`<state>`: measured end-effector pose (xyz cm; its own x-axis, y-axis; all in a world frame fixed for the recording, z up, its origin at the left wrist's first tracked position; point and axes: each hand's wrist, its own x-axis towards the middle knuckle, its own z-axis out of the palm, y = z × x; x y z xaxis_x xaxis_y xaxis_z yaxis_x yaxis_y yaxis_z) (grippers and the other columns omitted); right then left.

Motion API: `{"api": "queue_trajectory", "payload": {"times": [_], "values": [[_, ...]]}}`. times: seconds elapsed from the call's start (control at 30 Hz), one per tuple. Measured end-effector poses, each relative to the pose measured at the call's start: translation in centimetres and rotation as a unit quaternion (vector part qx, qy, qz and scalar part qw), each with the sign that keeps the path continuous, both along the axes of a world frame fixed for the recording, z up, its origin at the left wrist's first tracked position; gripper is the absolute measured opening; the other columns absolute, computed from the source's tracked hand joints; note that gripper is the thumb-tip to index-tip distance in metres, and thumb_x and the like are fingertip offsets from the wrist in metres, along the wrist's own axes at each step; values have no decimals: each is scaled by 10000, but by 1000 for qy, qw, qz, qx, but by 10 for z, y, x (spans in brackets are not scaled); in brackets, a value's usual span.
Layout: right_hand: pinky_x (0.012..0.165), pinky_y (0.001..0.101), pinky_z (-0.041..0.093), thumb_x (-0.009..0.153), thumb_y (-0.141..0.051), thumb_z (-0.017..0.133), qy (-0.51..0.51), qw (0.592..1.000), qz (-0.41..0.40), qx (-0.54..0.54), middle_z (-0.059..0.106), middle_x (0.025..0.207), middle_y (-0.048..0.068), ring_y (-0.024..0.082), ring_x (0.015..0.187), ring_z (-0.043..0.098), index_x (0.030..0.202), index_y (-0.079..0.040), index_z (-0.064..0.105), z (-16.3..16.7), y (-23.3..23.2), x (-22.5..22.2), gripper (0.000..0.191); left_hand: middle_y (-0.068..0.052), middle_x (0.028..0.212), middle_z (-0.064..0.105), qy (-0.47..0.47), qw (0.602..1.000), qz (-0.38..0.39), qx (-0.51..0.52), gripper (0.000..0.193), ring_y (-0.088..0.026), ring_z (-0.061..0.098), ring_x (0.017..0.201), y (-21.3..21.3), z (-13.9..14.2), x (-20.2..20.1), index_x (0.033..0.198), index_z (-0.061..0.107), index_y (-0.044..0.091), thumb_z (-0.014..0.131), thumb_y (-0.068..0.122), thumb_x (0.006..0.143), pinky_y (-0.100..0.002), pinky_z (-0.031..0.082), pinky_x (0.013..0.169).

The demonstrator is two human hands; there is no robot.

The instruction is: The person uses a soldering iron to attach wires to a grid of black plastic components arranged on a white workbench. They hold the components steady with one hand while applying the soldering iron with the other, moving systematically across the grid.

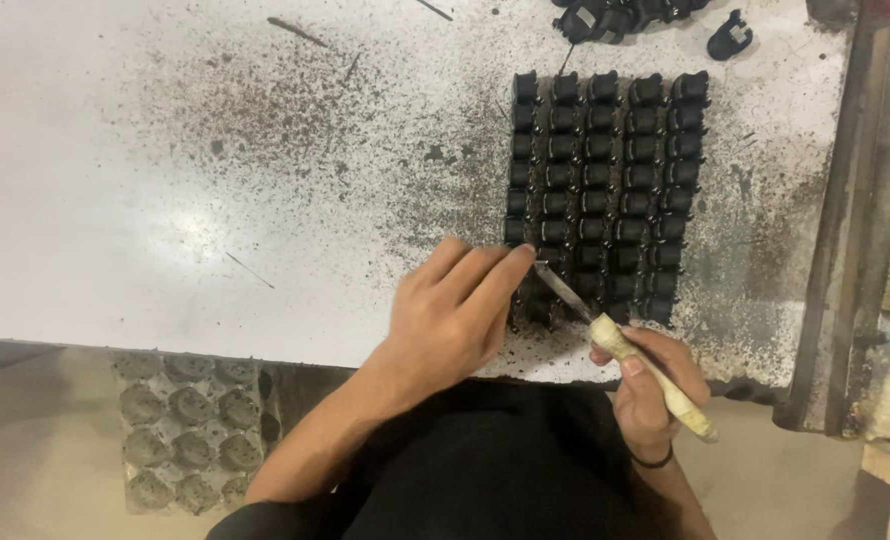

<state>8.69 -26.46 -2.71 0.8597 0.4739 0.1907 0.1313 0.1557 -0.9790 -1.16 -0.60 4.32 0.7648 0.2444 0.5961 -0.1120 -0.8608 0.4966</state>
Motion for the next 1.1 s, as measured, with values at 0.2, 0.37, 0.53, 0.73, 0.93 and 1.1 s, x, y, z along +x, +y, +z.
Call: {"api": "queue_trajectory", "payload": {"times": [0.2, 0.37, 0.53, 0.73, 0.93, 1.1], "values": [[749, 379, 652, 922, -68, 581, -40, 996, -17, -79, 714, 965, 270, 321, 824, 762, 1146, 154, 638, 2, 11, -2, 321, -63, 990, 675, 117, 989, 46, -73, 251, -184, 677, 703, -7, -46, 19, 1145, 738, 96, 740, 36, 902, -316, 531, 503], [749, 363, 646, 918, -64, 566, -71, 990, -20, -118, 728, 938, 272, 313, 811, 765, 1137, 153, 650, 5, 12, -4, 319, -77, 967, 636, 145, 986, 22, -82, 178, -245, 695, 721, -6, -54, 18, 1045, 736, 72, 739, 76, 868, -370, 556, 539], [752, 363, 645, 921, -55, 566, -70, 993, -22, -89, 714, 957, 276, 320, 814, 756, 1133, 163, 641, 3, 16, -4, 313, -99, 955, 615, 163, 983, 13, -85, 174, -279, 694, 721, -3, -50, 25, 1008, 721, 60, 740, 91, 838, -399, 558, 542], [704, 355, 646, 904, -50, 559, -70, 992, -13, -101, 713, 928, 259, 303, 764, 758, 1112, 156, 650, 5, 16, -2, 307, -100, 943, 595, 158, 984, 5, -79, 215, -290, 690, 731, -7, -44, 23, 1049, 720, 48, 736, 94, 839, -415, 556, 572], [726, 373, 631, 914, -57, 576, -18, 997, -13, -80, 708, 936, 261, 325, 787, 736, 1138, 161, 644, 7, 14, -3, 320, -111, 933, 604, 198, 973, -11, -121, 216, -275, 679, 681, -2, -44, 20, 1080, 739, 29, 709, 63, 869, -389, 572, 567], [740, 384, 653, 920, -79, 581, 1, 998, -38, -46, 697, 986, 261, 335, 815, 758, 1114, 158, 651, 6, 13, -2, 314, -101, 962, 599, 164, 982, 3, -96, 213, -282, 691, 770, -5, -46, 23, 1056, 721, 12, 700, 53, 848, -393, 586, 624]]}}
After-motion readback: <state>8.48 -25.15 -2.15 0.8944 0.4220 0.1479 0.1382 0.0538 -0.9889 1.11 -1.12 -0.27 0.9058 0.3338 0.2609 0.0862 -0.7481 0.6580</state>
